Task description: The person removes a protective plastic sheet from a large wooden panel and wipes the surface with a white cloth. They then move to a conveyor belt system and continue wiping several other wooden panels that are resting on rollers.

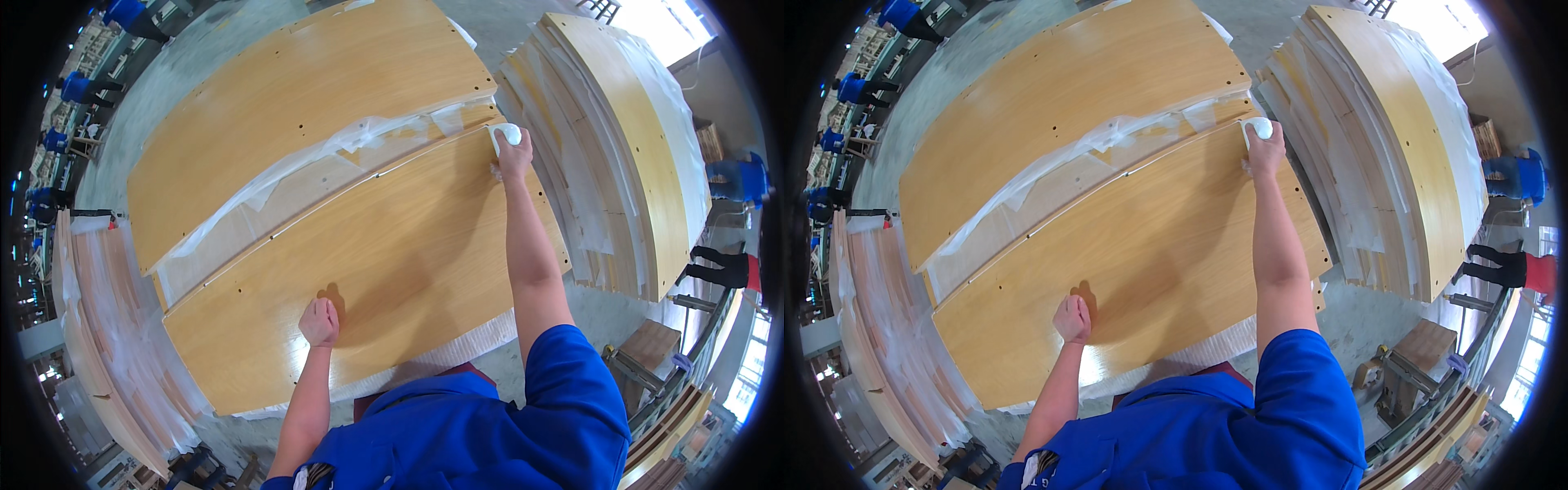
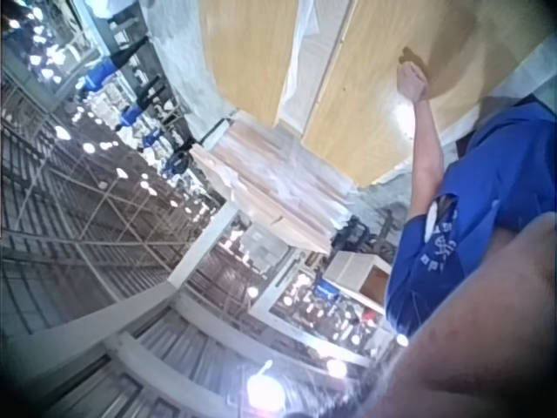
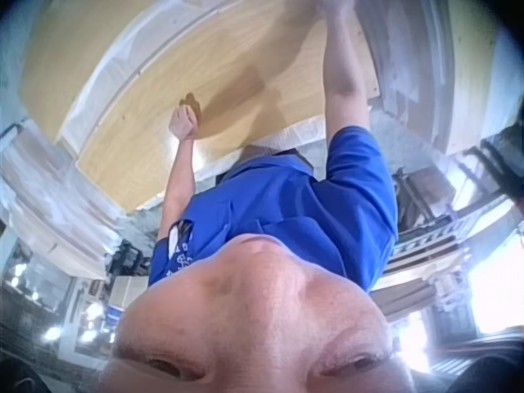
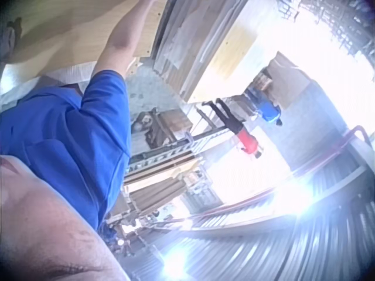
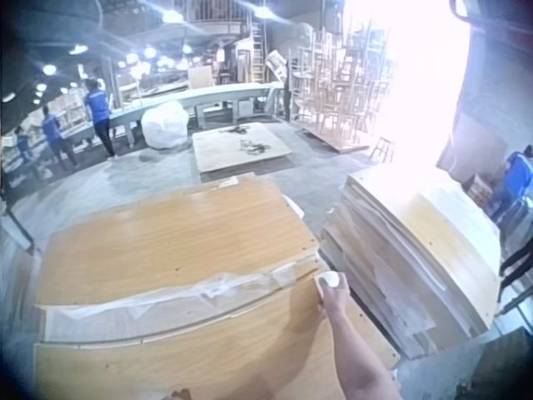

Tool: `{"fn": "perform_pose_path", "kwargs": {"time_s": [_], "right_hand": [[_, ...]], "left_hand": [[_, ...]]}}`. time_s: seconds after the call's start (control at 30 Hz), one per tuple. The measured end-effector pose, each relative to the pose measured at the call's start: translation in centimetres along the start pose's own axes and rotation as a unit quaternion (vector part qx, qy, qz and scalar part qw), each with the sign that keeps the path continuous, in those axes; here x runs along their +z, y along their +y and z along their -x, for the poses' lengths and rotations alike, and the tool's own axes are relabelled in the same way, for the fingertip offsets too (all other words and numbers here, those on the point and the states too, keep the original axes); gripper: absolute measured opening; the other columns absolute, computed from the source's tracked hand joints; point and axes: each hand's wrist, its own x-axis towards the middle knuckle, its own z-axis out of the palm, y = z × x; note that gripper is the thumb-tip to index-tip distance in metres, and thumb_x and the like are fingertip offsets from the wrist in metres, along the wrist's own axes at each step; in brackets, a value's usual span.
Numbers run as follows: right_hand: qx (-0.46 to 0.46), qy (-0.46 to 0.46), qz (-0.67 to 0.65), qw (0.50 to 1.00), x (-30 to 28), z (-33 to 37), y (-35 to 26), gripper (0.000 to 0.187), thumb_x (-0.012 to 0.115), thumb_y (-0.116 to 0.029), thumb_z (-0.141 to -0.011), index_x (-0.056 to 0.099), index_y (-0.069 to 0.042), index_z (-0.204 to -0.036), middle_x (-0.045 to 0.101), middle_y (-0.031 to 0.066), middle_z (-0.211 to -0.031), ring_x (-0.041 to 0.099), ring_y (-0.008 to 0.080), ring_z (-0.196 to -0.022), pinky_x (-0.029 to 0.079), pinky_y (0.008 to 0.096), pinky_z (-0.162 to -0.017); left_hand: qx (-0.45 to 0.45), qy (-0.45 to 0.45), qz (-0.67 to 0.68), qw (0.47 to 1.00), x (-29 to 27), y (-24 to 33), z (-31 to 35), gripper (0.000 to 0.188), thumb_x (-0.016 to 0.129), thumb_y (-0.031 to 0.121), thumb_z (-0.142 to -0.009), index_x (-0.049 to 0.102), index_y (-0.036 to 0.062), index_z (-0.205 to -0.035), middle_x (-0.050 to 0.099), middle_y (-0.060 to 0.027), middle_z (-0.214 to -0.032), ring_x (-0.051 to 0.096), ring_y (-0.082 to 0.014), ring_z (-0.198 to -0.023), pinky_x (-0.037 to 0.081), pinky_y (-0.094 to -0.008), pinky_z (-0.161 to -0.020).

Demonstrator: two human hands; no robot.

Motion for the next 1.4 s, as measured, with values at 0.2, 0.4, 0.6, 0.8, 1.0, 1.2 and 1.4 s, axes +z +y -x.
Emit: {"fn": "perform_pose_path", "kwargs": {"time_s": [0.2,0.4,0.6,0.8,1.0,1.2,1.4], "right_hand": [[0.005,0.029,0.021,0.999,0.2,-0.9,0.4,0.036,0.076,-0.025,-0.071,0.060,-0.005,-0.096,0.067,0.0087,-0.087,0.063,0.0206,-0.081,0.049,0.0336,-0.075],[0.023,0.061,0.006,0.998,-1.2,-3.4,0.7,0.037,0.077,-0.027,-0.070,0.061,-0.005,-0.097,0.067,0.0095,-0.088,0.063,0.0210,-0.083,0.049,0.0346,-0.077],[0.025,0.030,0.027,0.999,-1.5,-2.5,0.5,0.037,0.076,-0.028,-0.071,0.061,-0.006,-0.096,0.067,0.0095,-0.088,0.064,0.0211,-0.084,0.048,0.0342,-0.077],[0.026,0.050,0.017,0.998,-2.1,-2.0,1.3,0.036,0.075,-0.028,-0.071,0.061,-0.006,-0.095,0.067,0.0098,-0.087,0.064,0.0223,-0.082,0.049,0.0339,-0.077],[0.023,0.045,0.020,0.999,-2.2,-1.9,1.0,0.035,0.075,-0.028,-0.071,0.061,-0.006,-0.094,0.067,0.0093,-0.086,0.064,0.0211,-0.081,0.048,0.0335,-0.076],[0.037,0.058,0.012,0.998,-3.4,-1.1,1.1,0.033,0.075,-0.027,-0.071,0.062,-0.006,-0.093,0.067,0.0089,-0.086,0.063,0.0196,-0.081,0.049,0.0330,-0.076],[0.051,0.027,0.034,0.998,-7.9,0.5,2.4,0.036,0.076,-0.027,-0.071,0.061,-0.005,-0.096,0.067,0.0085,-0.087,0.063,0.0192,-0.081,0.048,0.0324,-0.075]], "left_hand": [[-0.001,0.001,-0.007,1.000,-0.2,0.0,0.1,0.011,0.052,0.014,-0.087,0.051,0.0091,-0.078,0.049,-0.0075,-0.067,0.053,-0.0268,-0.059,0.044,-0.0381,-0.050],[0.004,0.002,-0.002,1.000,0.3,-0.2,0.0,0.010,0.053,0.014,-0.087,0.051,0.0092,-0.078,0.049,-0.0070,-0.067,0.053,-0.0268,-0.058,0.043,-0.0382,-0.049],[-0.012,-0.003,-0.002,1.000,0.1,-0.1,0.2,0.012,0.052,0.016,-0.087,0.051,0.0087,-0.078,0.051,-0.0087,-0.068,0.054,-0.0283,-0.060,0.044,-0.0399,-0.051],[-0.007,-0.004,-0.014,1.000,0.3,-0.2,0.2,0.012,0.053,0.015,-0.087,0.051,0.0090,-0.077,0.050,-0.0083,-0.067,0.054,-0.0280,-0.059,0.043,-0.0396,-0.050],[-0.003,0.000,-0.012,1.000,0.3,-0.2,0.2,0.013,0.052,0.016,-0.087,0.050,0.0094,-0.076,0.050,-0.0081,-0.067,0.053,-0.0282,-0.058,0.043,-0.0398,-0.049],[-0.004,-0.008,-0.009,1.000,0.5,-0.4,0.4,0.013,0.051,0.016,-0.088,0.051,0.0093,-0.076,0.050,-0.0085,-0.067,0.052,-0.0287,-0.059,0.042,-0.0406,-0.049],[0.005,-0.002,-0.020,1.000,0.6,-0.4,0.6,0.014,0.048,0.017,-0.089,0.052,0.0090,-0.079,0.052,-0.0086,-0.070,0.054,-0.0285,-0.062,0.043,-0.0406,-0.053]]}}
